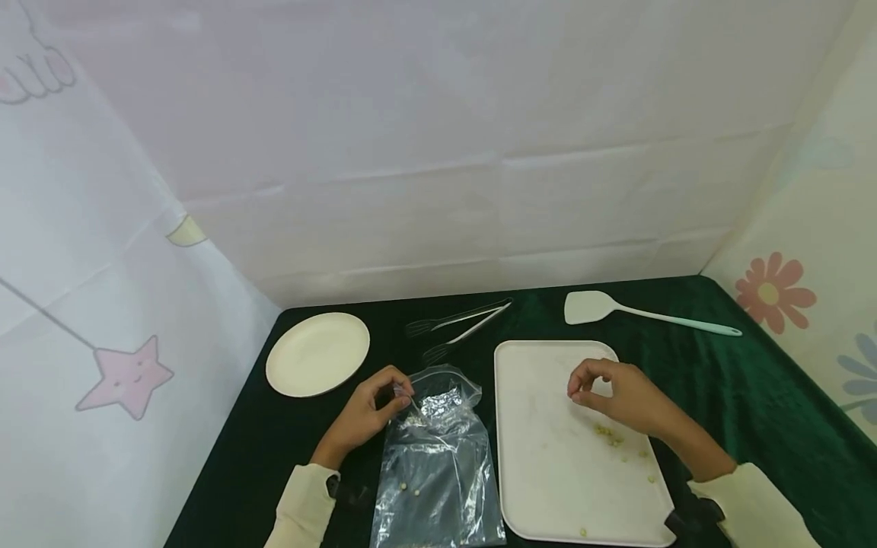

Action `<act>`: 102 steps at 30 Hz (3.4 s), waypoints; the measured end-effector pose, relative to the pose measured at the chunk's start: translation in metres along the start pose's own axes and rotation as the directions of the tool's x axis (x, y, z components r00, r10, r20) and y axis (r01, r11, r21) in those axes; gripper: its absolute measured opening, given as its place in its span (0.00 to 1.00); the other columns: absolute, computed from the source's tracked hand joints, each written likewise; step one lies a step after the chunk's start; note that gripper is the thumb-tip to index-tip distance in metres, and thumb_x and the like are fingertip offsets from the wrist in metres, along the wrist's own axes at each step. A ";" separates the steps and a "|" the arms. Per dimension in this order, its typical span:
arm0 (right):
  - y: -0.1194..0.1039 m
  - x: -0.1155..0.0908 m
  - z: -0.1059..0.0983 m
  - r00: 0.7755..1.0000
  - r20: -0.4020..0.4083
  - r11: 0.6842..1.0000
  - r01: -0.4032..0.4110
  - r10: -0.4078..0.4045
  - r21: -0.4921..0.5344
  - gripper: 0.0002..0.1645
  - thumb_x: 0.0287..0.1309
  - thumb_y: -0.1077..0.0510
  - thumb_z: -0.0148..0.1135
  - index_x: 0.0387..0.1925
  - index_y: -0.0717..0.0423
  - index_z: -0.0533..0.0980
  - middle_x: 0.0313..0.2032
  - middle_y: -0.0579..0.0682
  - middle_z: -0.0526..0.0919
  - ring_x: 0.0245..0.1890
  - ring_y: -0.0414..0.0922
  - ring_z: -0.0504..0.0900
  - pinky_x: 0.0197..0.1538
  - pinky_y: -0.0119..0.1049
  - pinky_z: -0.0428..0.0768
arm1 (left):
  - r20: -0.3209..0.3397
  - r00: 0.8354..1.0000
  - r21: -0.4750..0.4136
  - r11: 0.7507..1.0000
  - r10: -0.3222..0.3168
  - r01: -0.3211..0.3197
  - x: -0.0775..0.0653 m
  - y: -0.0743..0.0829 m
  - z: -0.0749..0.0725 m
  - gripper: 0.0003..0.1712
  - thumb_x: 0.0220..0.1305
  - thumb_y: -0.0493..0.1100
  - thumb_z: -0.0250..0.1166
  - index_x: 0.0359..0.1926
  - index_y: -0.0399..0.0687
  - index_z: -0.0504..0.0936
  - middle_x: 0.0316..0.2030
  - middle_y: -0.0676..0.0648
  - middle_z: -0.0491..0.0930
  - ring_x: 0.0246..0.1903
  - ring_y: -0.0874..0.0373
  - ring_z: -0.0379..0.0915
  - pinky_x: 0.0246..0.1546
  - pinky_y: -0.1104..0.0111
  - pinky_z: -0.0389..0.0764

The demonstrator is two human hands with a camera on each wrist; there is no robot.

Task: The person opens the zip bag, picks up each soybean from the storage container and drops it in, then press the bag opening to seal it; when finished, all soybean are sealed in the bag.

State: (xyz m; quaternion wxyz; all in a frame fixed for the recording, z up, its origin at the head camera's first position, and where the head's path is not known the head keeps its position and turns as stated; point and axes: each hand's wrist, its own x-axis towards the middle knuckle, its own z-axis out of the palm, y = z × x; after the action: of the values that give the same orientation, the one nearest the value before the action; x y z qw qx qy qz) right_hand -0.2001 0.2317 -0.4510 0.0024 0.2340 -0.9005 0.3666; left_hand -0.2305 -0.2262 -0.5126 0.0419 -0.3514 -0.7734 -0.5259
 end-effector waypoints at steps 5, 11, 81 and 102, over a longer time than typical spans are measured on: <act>0.013 -0.020 -0.001 0.997 0.071 0.991 0.038 -0.029 -0.130 0.14 0.57 0.60 0.74 0.34 0.36 0.79 0.30 0.32 0.79 0.35 0.34 0.76 0.42 0.39 0.77 | -0.001 1.000 0.005 1.000 -0.008 0.008 -0.002 0.000 0.001 0.11 0.66 0.31 0.66 0.47 0.47 0.79 0.40 0.50 0.77 0.37 0.55 0.72 0.39 0.62 0.77; 0.019 -0.027 -0.001 0.997 0.054 0.980 0.058 -0.049 -0.192 0.15 0.53 0.59 0.76 0.32 0.35 0.79 0.30 0.30 0.78 0.35 0.34 0.77 0.41 0.38 0.74 | -0.006 0.999 0.011 0.999 -0.039 0.039 -0.001 0.002 0.001 0.11 0.66 0.31 0.66 0.47 0.48 0.79 0.41 0.50 0.77 0.37 0.55 0.73 0.40 0.62 0.76; -0.042 0.051 0.038 0.986 -0.169 0.965 0.029 0.016 0.259 0.07 0.63 0.46 0.69 0.40 0.39 0.80 0.38 0.38 0.83 0.44 0.41 0.78 0.55 0.55 0.73 | 0.000 0.999 -0.012 0.999 -0.039 0.039 0.001 0.004 0.001 0.10 0.67 0.33 0.66 0.47 0.49 0.79 0.41 0.51 0.77 0.37 0.54 0.72 0.38 0.62 0.77; 0.034 -0.019 0.001 0.990 0.064 0.990 0.128 -0.124 -0.061 0.13 0.57 0.62 0.73 0.36 0.41 0.79 0.32 0.35 0.81 0.33 0.33 0.77 0.41 0.33 0.77 | -0.001 0.999 -0.012 0.999 -0.047 0.047 -0.002 0.003 0.000 0.11 0.67 0.32 0.65 0.46 0.50 0.79 0.41 0.50 0.78 0.37 0.54 0.72 0.39 0.62 0.76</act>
State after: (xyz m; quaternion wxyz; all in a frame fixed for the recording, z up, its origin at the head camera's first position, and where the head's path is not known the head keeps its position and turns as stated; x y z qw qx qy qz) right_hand -0.1968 0.2600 -0.4774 0.0061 0.3013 -0.8949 0.3290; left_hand -0.2278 -0.2266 -0.5112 0.0281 -0.3331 -0.7783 -0.5315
